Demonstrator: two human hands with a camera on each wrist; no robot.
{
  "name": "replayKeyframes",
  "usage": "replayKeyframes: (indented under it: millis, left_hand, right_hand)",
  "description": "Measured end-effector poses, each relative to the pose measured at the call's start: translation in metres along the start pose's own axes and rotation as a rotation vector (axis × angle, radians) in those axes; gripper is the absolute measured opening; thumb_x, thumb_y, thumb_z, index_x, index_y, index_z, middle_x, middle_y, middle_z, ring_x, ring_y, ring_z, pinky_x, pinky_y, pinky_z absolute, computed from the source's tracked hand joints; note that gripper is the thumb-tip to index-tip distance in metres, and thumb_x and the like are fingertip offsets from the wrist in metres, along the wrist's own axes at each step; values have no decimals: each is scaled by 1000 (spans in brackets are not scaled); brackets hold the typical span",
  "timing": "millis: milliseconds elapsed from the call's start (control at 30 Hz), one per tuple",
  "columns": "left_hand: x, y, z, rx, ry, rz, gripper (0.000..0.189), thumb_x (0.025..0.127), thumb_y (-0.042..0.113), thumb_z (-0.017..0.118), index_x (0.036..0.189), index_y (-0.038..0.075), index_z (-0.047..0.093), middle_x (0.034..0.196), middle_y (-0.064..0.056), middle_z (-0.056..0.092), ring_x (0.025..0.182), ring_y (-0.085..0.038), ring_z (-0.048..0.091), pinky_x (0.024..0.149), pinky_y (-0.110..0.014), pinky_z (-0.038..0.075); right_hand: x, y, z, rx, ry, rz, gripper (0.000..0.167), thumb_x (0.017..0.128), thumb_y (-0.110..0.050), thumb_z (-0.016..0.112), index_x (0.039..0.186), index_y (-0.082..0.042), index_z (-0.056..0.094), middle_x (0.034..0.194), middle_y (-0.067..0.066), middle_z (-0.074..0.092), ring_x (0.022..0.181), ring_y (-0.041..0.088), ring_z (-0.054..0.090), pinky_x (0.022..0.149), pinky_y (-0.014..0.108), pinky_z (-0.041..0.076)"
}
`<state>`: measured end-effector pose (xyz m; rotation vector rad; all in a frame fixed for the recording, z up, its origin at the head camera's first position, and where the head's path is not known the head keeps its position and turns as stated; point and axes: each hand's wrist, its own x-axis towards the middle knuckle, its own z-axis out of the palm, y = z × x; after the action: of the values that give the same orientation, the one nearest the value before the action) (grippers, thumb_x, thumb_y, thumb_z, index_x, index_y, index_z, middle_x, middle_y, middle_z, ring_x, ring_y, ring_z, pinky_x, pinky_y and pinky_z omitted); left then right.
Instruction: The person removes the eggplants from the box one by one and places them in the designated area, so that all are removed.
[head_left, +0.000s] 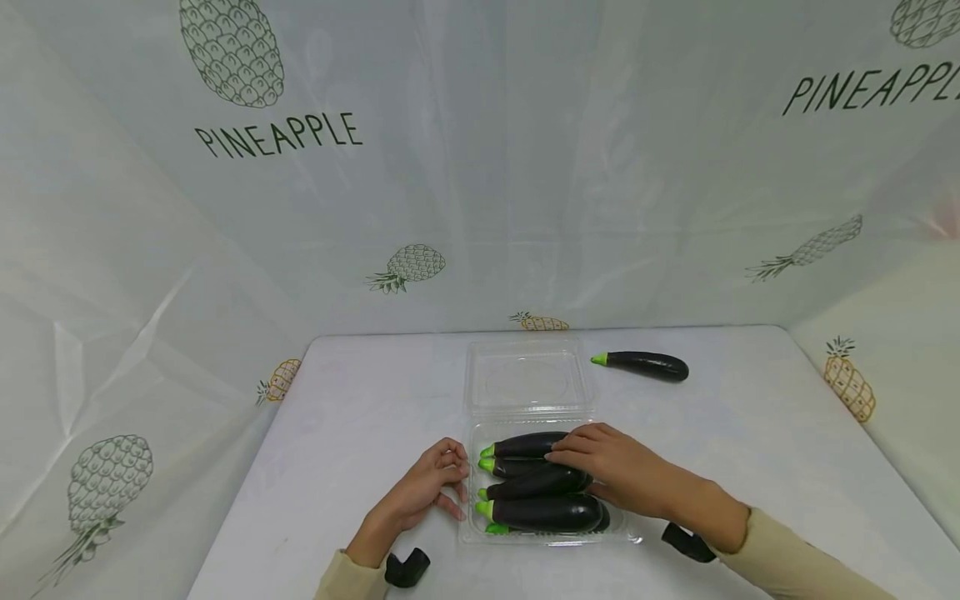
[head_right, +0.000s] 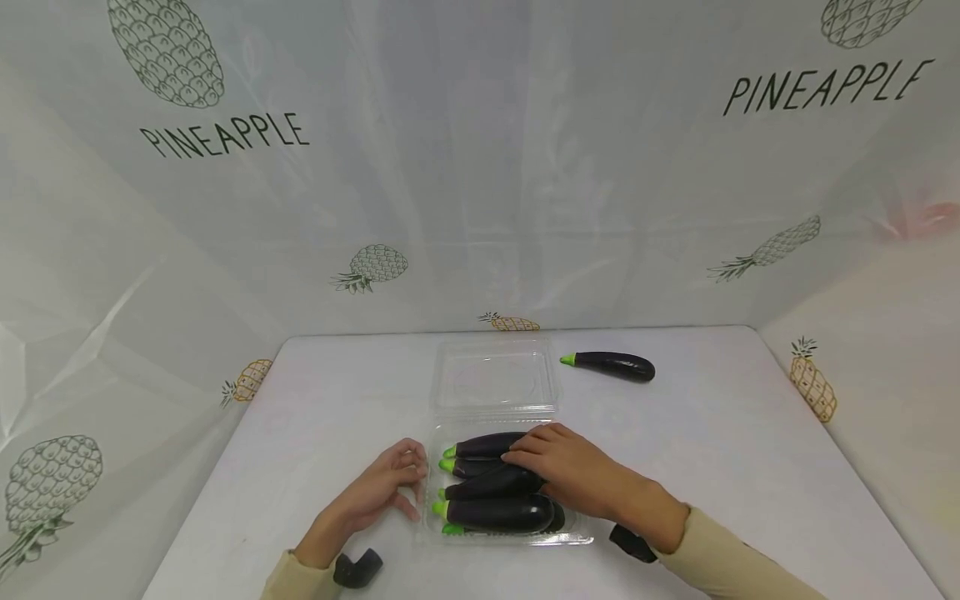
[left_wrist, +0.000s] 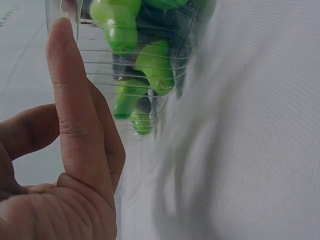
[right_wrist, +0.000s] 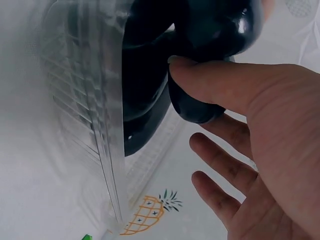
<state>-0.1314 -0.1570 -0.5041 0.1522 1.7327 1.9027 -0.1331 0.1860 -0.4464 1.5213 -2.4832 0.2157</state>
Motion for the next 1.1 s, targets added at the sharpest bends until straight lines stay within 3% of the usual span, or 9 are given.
replayKeyframes:
  millis: [300,667,1100]
  left_hand:
    - [0,1,1,1,1,-6,20,105,3,54,120,-2,42,92,-4,52,72,-16,60,55,-31,63]
    - [0,1,2,1,5,-3,19,105,3,54,119,-1,43,92,-4,52,73,-16,61,54,-31,63]
    - [0,1,1,-5,2,-3,16,106,3,53,118,0,43,91,-3,53,72,-15,61,55,-31,63]
  right_hand:
    - [6,-4,1,-65,-30,-3,59,77,-9,93,132,-13,70,126,0,72,115,23,65,100,42,58]
    - [6,-3,8,-143,55,-40,56,72,-11,97,123,-16,74,117,-3,73,109,19,65,95,37,59]
    - [0,4,-10,-186,120,37,60,67,-2,98,121,-15,75,114,-1,72,109,22,65,95,40,61]
